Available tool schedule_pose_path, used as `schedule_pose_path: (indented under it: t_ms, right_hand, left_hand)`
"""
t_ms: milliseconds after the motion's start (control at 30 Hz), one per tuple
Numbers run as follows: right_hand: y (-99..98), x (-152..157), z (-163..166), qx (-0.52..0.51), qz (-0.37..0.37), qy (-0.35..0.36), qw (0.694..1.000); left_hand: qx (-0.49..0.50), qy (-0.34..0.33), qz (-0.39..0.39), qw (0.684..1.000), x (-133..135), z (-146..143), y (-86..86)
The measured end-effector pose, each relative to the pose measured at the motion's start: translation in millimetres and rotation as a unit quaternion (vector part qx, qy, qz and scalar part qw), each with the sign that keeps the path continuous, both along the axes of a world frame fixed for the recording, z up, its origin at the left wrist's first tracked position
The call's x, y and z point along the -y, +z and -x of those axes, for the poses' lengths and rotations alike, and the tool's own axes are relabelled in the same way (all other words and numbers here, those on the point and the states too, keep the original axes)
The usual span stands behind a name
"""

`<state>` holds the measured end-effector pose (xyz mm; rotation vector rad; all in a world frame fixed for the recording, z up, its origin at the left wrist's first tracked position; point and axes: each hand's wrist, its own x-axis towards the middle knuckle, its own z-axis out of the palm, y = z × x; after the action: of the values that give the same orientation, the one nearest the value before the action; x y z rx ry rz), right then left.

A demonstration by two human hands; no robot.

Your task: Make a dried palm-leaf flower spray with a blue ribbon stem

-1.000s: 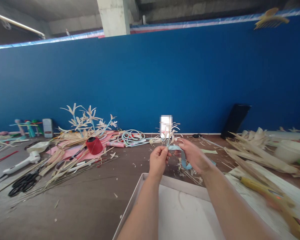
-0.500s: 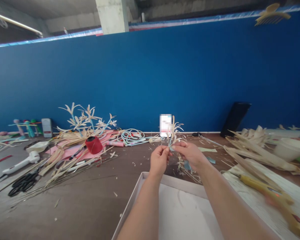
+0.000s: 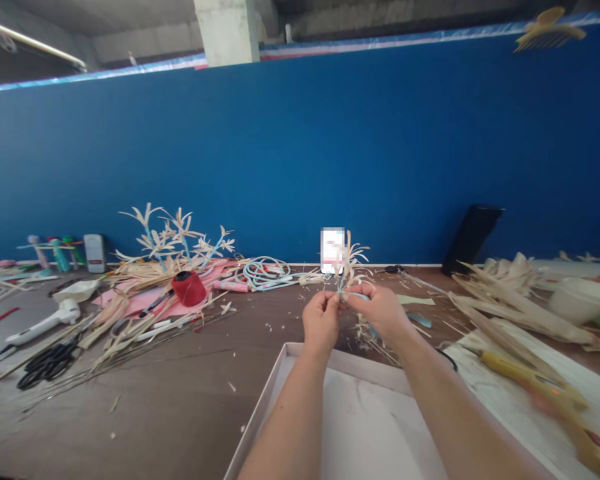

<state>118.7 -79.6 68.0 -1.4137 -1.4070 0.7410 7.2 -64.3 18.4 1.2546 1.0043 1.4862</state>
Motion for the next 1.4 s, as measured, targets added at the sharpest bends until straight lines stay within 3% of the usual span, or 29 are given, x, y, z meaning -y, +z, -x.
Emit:
schedule_pose_path:
  t_ms: [300, 700, 833, 1167, 1400]
  right_hand:
    - [-6.8, 1, 6, 0.021, -0.015, -0.024, 0.999]
    - [-11.7, 1, 7, 0.000, -0.014, -0.034, 0.999]
    - [-11.4, 1, 7, 0.013, -0.001, -0.049, 0.999]
    - [-4.6, 3, 13, 0.055, -0.022, -0.077, 0.995]
    - [-5.2, 2, 11, 0.058, -0.023, -0.091, 0.994]
  left_hand:
    - [-0.089, 0.087, -0.040, 0.991, 5, -2, 0.6]
    - [-0.172, 0.109, -0.089, 0.975, 8, 2, 1.1]
    - [-0.266, 0.151, -0.135, 0.943, 11, 3, 0.2]
    - [-0.444, 0.255, -0.238, 0.825, 13, 0, 0.1]
    - [-0.493, 0.274, -0.263, 0.783, 14, -4, 1.5]
